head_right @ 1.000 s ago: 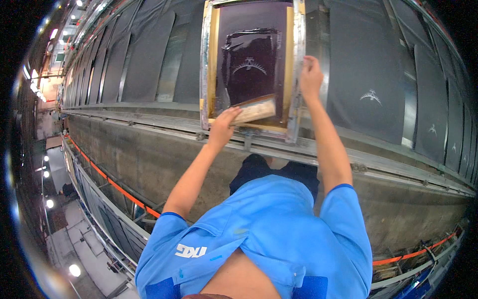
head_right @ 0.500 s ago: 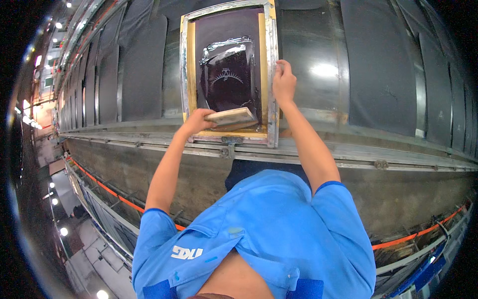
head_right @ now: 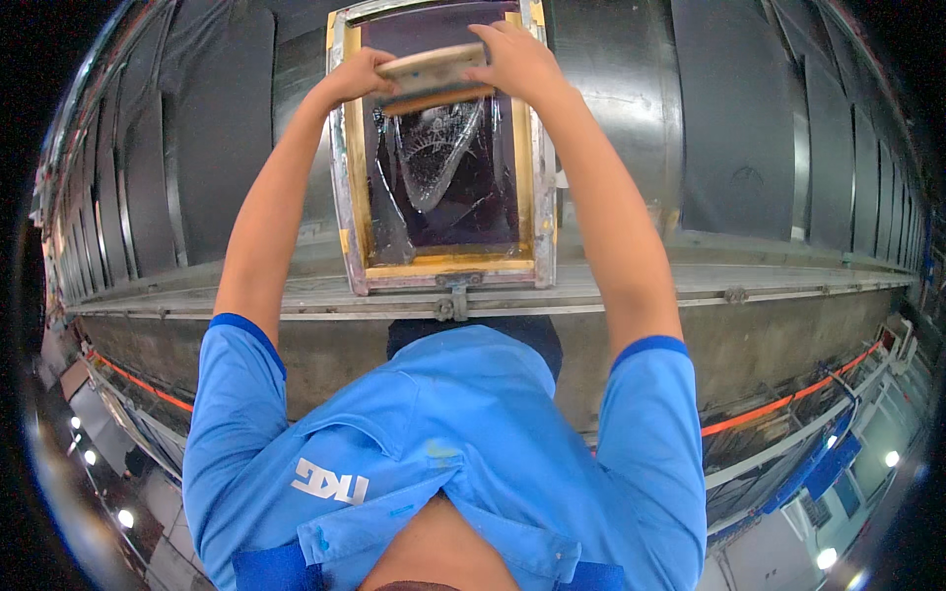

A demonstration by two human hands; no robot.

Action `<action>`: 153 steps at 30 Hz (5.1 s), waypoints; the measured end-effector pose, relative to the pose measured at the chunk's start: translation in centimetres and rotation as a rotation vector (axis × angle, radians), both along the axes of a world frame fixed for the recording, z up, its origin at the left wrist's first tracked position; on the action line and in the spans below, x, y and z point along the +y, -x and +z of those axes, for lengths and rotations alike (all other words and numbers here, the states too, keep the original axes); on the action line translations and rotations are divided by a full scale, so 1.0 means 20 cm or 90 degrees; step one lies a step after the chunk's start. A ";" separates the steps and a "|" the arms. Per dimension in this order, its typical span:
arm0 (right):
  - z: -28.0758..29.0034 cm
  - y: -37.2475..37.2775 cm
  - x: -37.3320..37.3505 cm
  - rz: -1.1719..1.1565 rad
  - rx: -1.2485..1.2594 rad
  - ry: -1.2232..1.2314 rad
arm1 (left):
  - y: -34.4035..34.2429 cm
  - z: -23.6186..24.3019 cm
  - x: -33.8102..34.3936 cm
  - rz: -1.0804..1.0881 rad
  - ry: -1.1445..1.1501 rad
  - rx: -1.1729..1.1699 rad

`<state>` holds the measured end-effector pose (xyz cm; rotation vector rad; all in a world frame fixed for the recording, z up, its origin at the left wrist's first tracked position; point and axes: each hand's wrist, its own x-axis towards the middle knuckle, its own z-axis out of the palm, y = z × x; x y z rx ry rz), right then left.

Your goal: The person uses a squeegee to spread dark ink across a screen-printing frame mounted on a conveyor. They repeatedly pull the squeegee across the mesh to coat it evenly, then walk to a workbench to add more ink from a bottle before returning to continue spreading ink on the screen.

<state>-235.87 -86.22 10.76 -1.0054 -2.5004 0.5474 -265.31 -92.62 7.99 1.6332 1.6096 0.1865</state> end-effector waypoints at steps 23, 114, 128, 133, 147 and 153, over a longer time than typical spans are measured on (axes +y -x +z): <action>-0.15 0.05 -0.19 0.007 -0.110 0.099 | -0.16 -0.04 -0.34 0.098 -0.285 0.114; -0.09 -0.37 -0.55 -0.416 0.325 0.312 | -0.37 0.16 -0.21 0.130 -0.207 0.161; -0.14 -0.36 -0.53 -0.394 0.311 0.313 | -0.64 0.25 -1.45 0.101 -0.351 0.043; -0.17 -0.35 -0.50 -0.388 0.306 0.308 | -0.78 0.09 -1.80 0.113 -0.371 0.133; -0.22 -0.33 -0.46 -0.374 0.309 0.283 | -0.47 0.06 -1.55 0.571 -0.298 0.208; -0.14 -0.33 -0.50 -0.399 0.306 0.347 | -0.47 0.00 -1.57 0.426 -0.208 0.325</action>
